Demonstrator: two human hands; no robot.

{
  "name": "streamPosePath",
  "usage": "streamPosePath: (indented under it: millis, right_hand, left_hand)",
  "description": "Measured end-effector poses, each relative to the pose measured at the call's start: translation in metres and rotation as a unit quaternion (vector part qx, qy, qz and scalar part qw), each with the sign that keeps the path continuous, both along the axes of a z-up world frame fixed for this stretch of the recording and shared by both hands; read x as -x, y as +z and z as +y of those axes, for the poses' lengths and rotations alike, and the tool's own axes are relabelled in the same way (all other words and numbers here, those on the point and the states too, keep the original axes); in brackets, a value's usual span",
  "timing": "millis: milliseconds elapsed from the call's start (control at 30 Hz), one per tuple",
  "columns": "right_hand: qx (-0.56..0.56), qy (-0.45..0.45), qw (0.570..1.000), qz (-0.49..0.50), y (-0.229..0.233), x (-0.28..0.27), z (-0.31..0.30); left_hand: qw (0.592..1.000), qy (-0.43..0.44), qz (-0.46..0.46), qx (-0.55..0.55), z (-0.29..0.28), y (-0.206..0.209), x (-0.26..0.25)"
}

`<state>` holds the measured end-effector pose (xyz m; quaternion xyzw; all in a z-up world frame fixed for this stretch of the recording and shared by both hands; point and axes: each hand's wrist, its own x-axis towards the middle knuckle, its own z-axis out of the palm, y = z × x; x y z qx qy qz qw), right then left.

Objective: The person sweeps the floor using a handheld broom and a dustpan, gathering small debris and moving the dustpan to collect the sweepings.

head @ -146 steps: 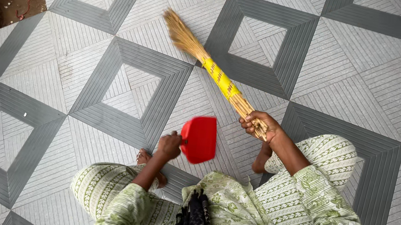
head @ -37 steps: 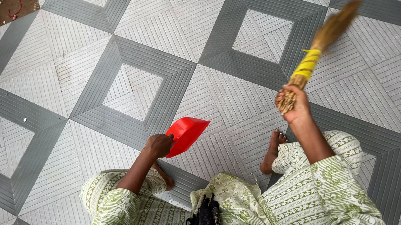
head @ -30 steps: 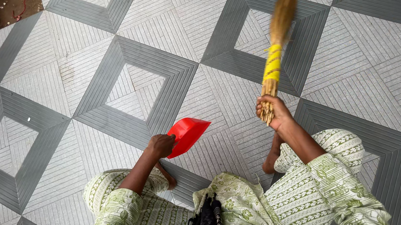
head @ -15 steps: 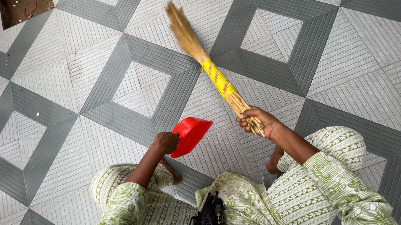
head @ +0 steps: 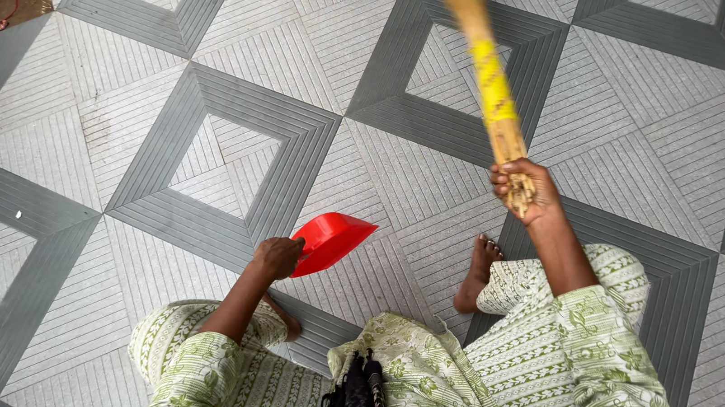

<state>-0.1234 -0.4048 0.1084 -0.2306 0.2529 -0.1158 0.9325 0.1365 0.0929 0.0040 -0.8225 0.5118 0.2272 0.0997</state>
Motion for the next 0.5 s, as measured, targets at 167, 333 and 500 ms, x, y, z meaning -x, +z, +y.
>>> streamPosePath:
  millis: [167, 333, 500]
  right_hand:
    - [-0.008, -0.192, 0.981, 0.023, -0.015, 0.039, -0.034]
    - [-0.110, -0.348, 0.925, 0.107, -0.037, 0.062, -0.061]
    - [-0.077, -0.375, 0.922, 0.049, -0.065, 0.089, -0.088]
  left_hand:
    - [1.000, 0.013, 0.008, -0.015, 0.004, 0.013, 0.006]
    - [0.997, 0.031, 0.035, -0.055, 0.015, 0.000, 0.006]
    - [0.998, 0.035, 0.018, -0.058, 0.020, -0.007, 0.006]
